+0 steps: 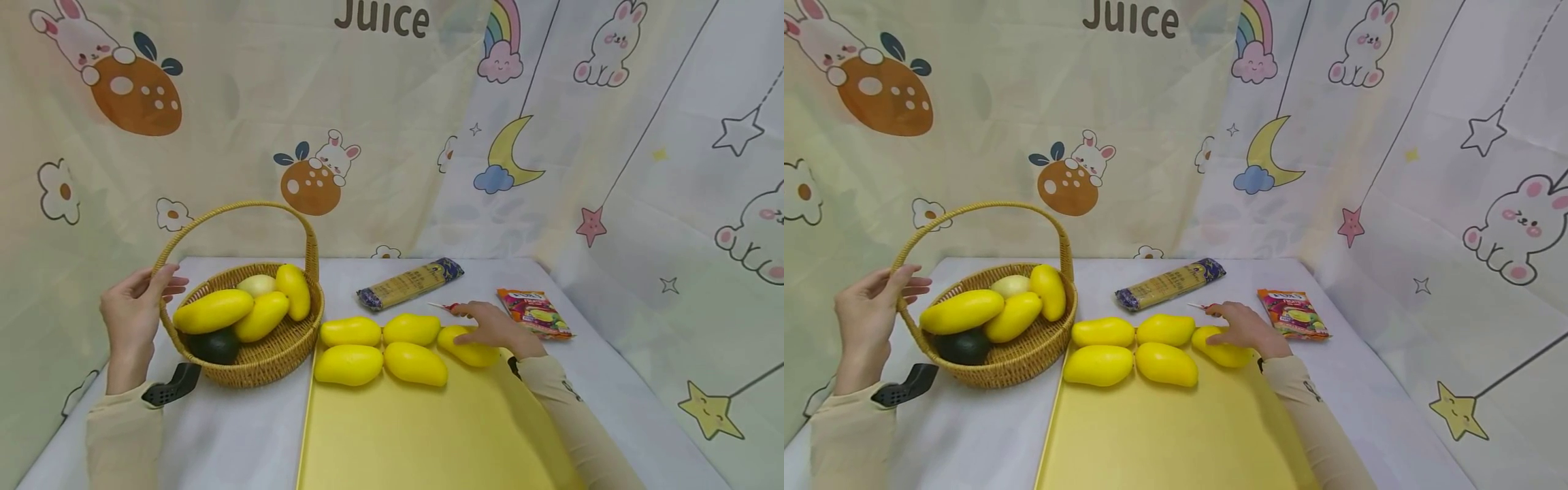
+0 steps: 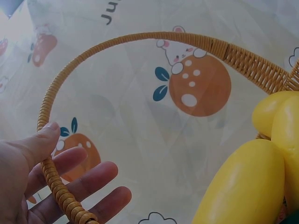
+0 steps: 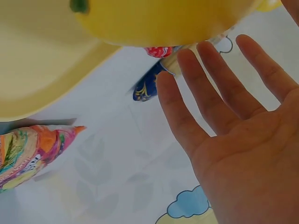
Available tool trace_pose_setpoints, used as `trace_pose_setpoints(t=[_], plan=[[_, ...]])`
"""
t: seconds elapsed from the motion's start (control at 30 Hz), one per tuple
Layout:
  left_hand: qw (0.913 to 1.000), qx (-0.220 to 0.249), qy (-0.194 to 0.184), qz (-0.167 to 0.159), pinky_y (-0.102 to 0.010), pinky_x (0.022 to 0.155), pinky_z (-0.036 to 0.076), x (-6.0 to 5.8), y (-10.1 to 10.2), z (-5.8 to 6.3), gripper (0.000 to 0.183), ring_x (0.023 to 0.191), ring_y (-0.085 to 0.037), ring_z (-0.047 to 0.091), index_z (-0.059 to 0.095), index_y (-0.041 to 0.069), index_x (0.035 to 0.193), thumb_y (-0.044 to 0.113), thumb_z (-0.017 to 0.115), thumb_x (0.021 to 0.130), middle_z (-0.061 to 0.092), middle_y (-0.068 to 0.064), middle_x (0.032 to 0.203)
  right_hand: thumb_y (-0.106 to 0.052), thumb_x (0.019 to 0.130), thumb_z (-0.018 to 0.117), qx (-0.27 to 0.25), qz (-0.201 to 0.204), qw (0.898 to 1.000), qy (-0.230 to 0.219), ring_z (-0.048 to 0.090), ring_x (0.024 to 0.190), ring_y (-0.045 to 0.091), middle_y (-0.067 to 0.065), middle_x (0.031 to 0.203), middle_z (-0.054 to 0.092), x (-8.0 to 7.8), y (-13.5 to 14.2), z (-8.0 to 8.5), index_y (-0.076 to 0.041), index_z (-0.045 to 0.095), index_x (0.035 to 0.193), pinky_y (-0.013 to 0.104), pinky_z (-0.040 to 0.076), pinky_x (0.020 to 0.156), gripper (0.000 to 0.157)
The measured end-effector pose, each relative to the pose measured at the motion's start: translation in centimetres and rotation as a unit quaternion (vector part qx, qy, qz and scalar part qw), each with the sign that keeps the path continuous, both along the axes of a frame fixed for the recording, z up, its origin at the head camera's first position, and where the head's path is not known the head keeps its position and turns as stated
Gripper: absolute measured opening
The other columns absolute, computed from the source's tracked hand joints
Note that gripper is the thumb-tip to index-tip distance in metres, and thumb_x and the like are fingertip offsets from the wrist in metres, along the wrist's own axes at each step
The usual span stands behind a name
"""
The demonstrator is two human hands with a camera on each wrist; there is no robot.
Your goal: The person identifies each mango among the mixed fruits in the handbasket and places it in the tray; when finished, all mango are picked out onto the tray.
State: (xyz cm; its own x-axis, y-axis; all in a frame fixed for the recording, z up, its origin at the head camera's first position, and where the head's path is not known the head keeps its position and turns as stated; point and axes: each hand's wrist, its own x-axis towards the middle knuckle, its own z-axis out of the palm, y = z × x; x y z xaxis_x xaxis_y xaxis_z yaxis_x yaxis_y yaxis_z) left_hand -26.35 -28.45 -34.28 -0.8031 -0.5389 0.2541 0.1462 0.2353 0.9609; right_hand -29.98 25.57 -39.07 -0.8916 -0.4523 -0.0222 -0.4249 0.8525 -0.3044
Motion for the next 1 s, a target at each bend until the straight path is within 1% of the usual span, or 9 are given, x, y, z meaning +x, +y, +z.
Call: trace_pose_setpoints(t=[0.1,0.23,0.3,0.47,0.57,0.67,0.83,0.9,1.0], plan=[[0.9999,-0.013,-0.001,0.001,-0.010,0.071,0.045,0.0,0.1,0.1,0.043,0.070,0.006,0.062,0.067,0.006,0.120,0.038,0.063,0.091,0.063,0.025,0.071,-0.032,0.086,0.072,-0.001,0.010,1.000,0.016,0.058,0.104,0.035,0.018,0.114,0.063,-0.1,-0.7,0.2,0.000,0.057,0.128,0.050,0.047,0.091,0.055],[0.9997,-0.022,-0.005,0.003,-0.010,0.071,0.045,-0.1,0.1,0.2,0.044,0.070,0.006,0.062,0.067,0.006,0.120,0.040,0.062,0.091,0.062,0.026,0.071,-0.029,0.087,0.072,-0.001,0.017,0.999,0.034,0.059,0.100,0.032,0.015,0.113,0.064,-0.2,-2.8,0.8,-0.003,0.058,0.127,0.047,0.049,0.089,0.050],[0.9998,-0.019,-0.004,0.003,-0.009,0.071,0.046,-0.2,0.1,0.3,0.044,0.070,0.005,0.062,0.067,0.007,0.119,0.039,0.063,0.091,0.062,0.026,0.071,-0.030,0.087,0.071,0.007,0.024,0.999,0.039,0.059,0.103,0.032,0.014,0.116,0.063,-0.5,-4.3,1.1,-0.005,0.059,0.127,0.046,0.049,0.090,0.049],[0.9999,-0.012,0.002,-0.001,-0.008,0.069,0.046,-0.3,0.3,0.3,0.041,0.070,0.003,0.063,0.069,0.008,0.115,0.039,0.064,0.090,0.064,0.024,0.071,-0.031,0.088,0.071,0.020,0.043,0.998,0.032,0.057,0.114,0.030,0.012,0.126,0.060,-1.4,-8.5,1.7,-0.009,0.058,0.129,0.046,0.048,0.095,0.048],[0.9999,-0.015,0.006,-0.002,-0.008,0.068,0.047,-0.4,0.3,0.3,0.039,0.070,0.002,0.063,0.070,0.008,0.114,0.038,0.065,0.090,0.064,0.023,0.070,-0.030,0.088,0.071,0.025,0.069,0.997,0.037,0.055,0.119,0.029,0.010,0.131,0.058,-1.9,-11.2,2.1,-0.009,0.058,0.130,0.045,0.046,0.099,0.049],[0.9999,-0.010,0.009,-0.006,-0.009,0.069,0.047,-0.4,0.3,0.3,0.038,0.071,0.001,0.063,0.070,0.009,0.114,0.038,0.065,0.090,0.065,0.022,0.072,-0.030,0.088,0.071,0.033,0.104,0.993,0.049,0.055,0.119,0.028,0.010,0.133,0.057,-2.3,-13.7,2.5,-0.010,0.058,0.132,0.043,0.045,0.100,0.050],[0.9997,0.021,0.002,-0.008,-0.009,0.069,0.047,-0.1,0.1,0.1,0.036,0.071,0.000,0.064,0.071,0.011,0.114,0.036,0.067,0.089,0.067,0.017,0.073,-0.032,0.088,0.071,0.053,0.164,0.982,0.079,0.061,0.104,0.019,0.006,0.123,0.061,-3.0,-18.0,2.6,-0.013,0.059,0.130,0.033,0.051,0.090,0.047],[0.9995,0.031,0.000,-0.004,-0.010,0.069,0.047,0.0,0.1,0.0,0.035,0.070,-0.001,0.064,0.072,0.011,0.113,0.036,0.067,0.088,0.067,0.016,0.073,-0.033,0.088,0.070,0.061,0.182,0.978,0.087,0.061,0.100,0.016,0.004,0.119,0.061,-3.1,-19.7,2.7,-0.013,0.059,0.130,0.028,0.051,0.086,0.048],[0.9991,0.042,0.008,-0.006,-0.010,0.070,0.047,-0.1,0.3,-0.1,0.035,0.072,-0.003,0.064,0.072,0.010,0.111,0.035,0.069,0.087,0.068,0.013,0.074,-0.034,0.088,0.071,0.065,0.196,0.974,0.094,0.060,0.098,0.015,0.005,0.118,0.061,-3.2,-22.0,2.9,-0.012,0.057,0.131,0.025,0.050,0.084,0.050]])
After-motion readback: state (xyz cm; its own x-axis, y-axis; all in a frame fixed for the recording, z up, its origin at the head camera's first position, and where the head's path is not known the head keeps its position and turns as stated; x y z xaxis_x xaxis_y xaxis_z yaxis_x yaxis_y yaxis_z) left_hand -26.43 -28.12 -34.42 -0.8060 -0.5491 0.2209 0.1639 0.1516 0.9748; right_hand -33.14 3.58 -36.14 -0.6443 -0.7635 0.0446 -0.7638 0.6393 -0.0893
